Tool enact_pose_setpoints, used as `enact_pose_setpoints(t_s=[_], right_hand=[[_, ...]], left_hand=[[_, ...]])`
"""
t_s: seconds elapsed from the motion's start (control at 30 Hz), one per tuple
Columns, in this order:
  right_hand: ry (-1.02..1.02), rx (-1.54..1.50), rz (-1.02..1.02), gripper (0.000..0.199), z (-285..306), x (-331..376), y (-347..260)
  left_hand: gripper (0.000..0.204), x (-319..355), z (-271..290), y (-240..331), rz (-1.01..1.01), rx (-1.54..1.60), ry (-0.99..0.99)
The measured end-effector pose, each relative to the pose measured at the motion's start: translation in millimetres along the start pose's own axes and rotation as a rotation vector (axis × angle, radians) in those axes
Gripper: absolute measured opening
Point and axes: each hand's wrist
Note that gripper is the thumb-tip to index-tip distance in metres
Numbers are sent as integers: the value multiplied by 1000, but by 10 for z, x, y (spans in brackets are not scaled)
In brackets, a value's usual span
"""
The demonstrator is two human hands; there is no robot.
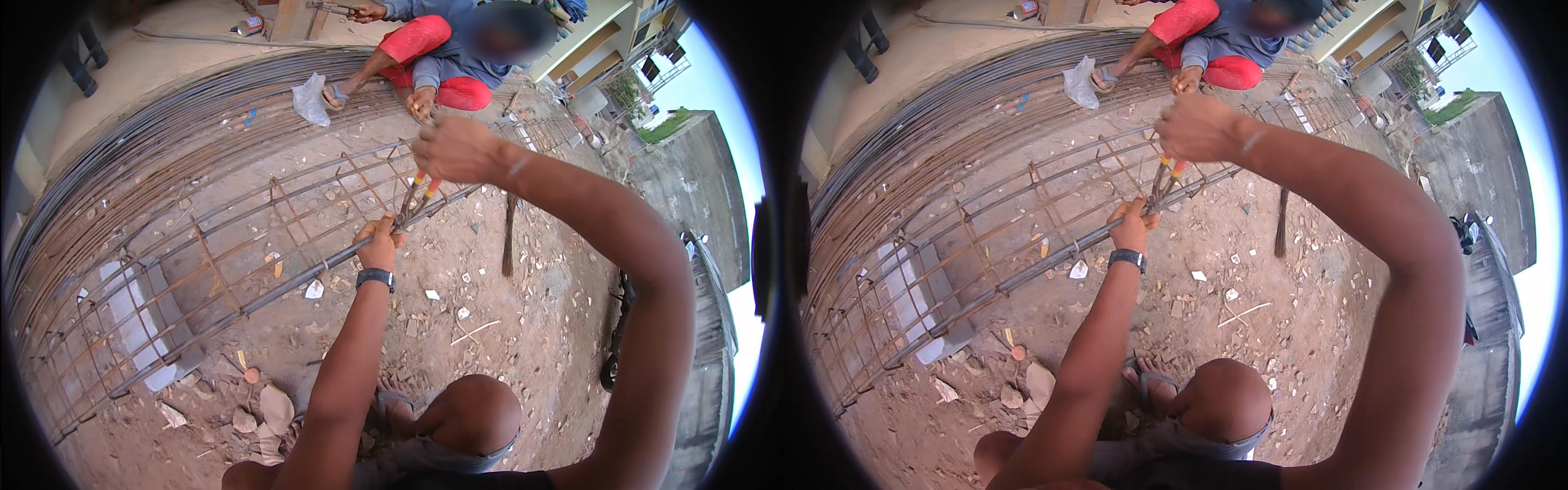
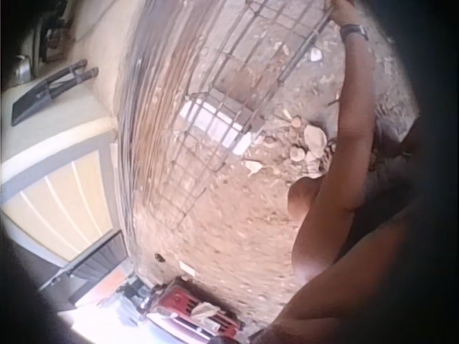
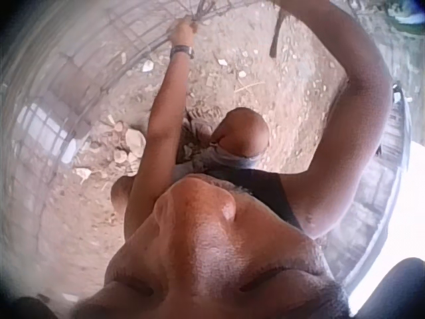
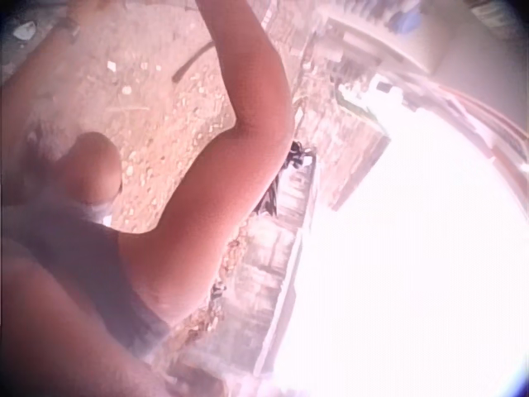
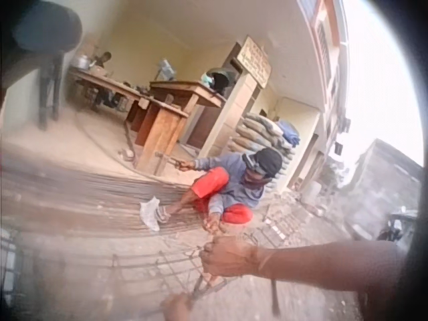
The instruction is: The person ties wire ties around the intersections of a rebar mesh using pliers. Another person works alongside on the same mesh. The person continues tying the mesh in a repetitive manner.
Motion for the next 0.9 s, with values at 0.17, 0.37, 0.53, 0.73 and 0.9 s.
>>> enact_pose_setpoints(t_s=[0.17,0.37,0.53,0.73,0.9], right_hand=[[-616,-812,-334,54,516,635,-681],[-736,-2227,-896,67,158,904,-1291],[-742,-1251,-798,53,569,673,-949],[-517,-196,-552,33,344,652,-1072],[-784,-560,-690,32,326,427,-899]], left_hand=[[28,-56,116,130,-66,1,-21],[29,-66,90,76,-7,-3,-41],[31,-104,188,175,39,-11,-52],[31,23,-29,-67,84,31,4],[33,108,18,88,79,176,138]])
Point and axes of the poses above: each hand's wrist, its own x-axis away from the middle knuckle, its own z-axis out of the back of the hand, y = z × x, and after that the axes turned 5 degrees about -z, right-handed
